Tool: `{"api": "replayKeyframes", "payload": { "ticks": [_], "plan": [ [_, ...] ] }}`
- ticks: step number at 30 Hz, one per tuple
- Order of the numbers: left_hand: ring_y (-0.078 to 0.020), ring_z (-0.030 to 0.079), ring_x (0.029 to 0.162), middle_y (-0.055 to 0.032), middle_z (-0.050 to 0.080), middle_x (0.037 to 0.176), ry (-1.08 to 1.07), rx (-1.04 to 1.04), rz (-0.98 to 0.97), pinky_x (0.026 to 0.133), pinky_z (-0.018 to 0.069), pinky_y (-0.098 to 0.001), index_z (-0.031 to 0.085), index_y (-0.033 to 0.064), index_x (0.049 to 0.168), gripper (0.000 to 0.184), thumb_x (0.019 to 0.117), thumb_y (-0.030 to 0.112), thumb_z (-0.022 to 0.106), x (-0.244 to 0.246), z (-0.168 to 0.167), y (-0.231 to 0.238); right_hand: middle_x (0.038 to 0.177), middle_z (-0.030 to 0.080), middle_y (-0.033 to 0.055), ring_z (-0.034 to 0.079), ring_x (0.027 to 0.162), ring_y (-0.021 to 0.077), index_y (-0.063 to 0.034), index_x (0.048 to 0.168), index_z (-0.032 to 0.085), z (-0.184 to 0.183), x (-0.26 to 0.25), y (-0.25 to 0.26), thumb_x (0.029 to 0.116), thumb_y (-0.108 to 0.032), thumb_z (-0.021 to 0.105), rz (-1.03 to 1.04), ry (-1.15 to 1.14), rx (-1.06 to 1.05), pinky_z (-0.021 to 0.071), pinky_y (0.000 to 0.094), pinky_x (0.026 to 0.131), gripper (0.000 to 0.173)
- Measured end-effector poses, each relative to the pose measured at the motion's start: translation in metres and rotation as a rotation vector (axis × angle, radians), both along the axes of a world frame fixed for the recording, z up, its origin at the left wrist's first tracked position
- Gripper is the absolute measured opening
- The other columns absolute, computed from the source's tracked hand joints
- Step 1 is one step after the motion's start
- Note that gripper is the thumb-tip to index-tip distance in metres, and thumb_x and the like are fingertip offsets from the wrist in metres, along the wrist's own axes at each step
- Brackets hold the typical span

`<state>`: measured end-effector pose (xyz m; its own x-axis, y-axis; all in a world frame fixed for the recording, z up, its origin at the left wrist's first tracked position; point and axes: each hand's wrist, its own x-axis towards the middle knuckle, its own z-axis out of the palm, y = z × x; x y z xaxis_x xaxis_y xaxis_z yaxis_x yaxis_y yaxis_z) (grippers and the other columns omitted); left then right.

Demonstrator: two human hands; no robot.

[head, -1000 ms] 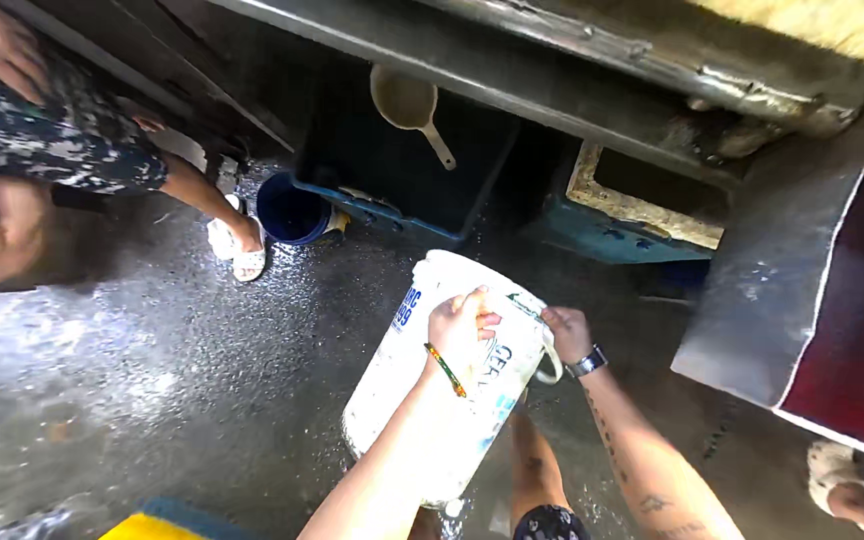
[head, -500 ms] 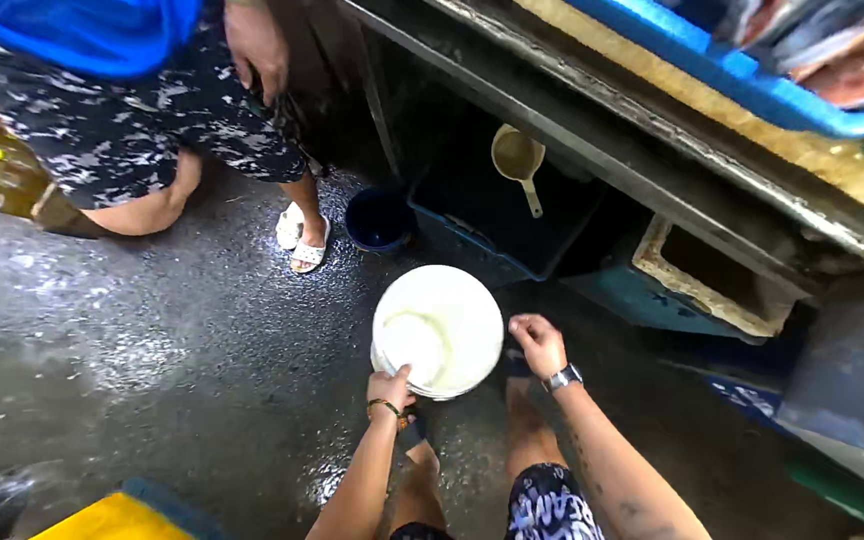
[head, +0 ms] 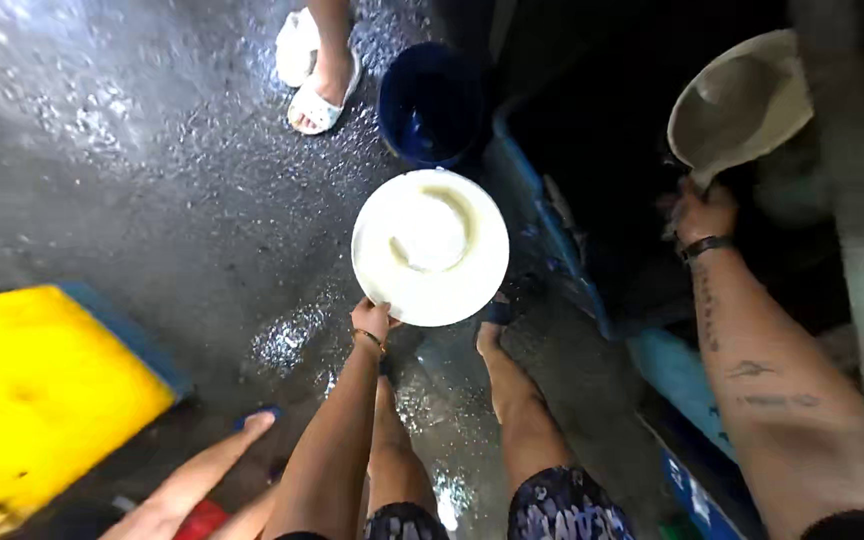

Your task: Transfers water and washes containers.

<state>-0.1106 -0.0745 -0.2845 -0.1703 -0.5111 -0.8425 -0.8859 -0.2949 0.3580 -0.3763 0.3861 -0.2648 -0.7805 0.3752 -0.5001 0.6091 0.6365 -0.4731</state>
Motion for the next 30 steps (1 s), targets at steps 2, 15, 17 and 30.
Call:
{"api": "replayKeyframes", "payload": {
  "ticks": [2, 15, 17, 30],
  "plan": [
    [-0.0287, 0.073, 0.077, -0.024, 0.069, 0.107, -0.003, 0.034, 0.059, 0.068, 0.0639, -0.0442, 0.056, -0.003, 0.133, 0.033, 0.1008, 0.003, 0.056, 0.002, -0.012, -0.002, 0.132, 0.062, 0.0273, 0.065, 0.118, 0.0387, 0.0026, 0.147, 0.046, 0.005, 0.003, -0.021, 0.1088, -0.036, 0.047, 0.06, -0.005, 0.122, 0.0513, 0.0562, 0.104, 0.054],
    [-0.0358, 0.058, 0.131, -0.0242, 0.05, 0.151, -0.157, 0.07, -0.21, 0.101, 0.054, -0.0554, 0.029, 0.005, 0.16, 0.075, 0.1012, 0.034, 0.066, 0.101, 0.083, 0.014, 0.115, 0.067, 0.0311, 0.064, 0.113, 0.0456, 0.0046, 0.115, 0.069, 0.026, 0.05, -0.066, 0.1036, -0.062, 0.045, -0.038, -0.233, 0.166, 0.046, 0.0661, 0.098, 0.072],
    [-0.0364, 0.059, 0.129, -0.0242, 0.052, 0.149, -0.208, 0.077, -0.271, 0.099, 0.0539, -0.0554, 0.034, 0.0048, 0.158, 0.07, 0.1019, 0.031, 0.065, 0.125, 0.114, 0.018, 0.107, 0.07, 0.0274, 0.066, 0.105, 0.0411, 0.0025, 0.108, 0.071, 0.037, 0.058, -0.064, 0.1023, -0.065, 0.044, -0.057, -0.213, 0.134, 0.0478, 0.063, 0.095, 0.073],
    [-0.0392, 0.042, 0.146, -0.0222, 0.041, 0.159, -0.414, 0.009, -0.775, 0.119, 0.0378, -0.0547, 0.04, 0.0102, 0.158, 0.076, 0.0966, 0.047, 0.067, 0.2, 0.191, 0.054, 0.072, 0.057, 0.0031, 0.053, 0.06, 0.0127, -0.0009, 0.097, 0.069, 0.226, 0.149, -0.127, 0.1039, -0.05, 0.052, 0.109, -0.036, -0.07, 0.0481, 0.0399, 0.062, 0.053]
  ]
}}
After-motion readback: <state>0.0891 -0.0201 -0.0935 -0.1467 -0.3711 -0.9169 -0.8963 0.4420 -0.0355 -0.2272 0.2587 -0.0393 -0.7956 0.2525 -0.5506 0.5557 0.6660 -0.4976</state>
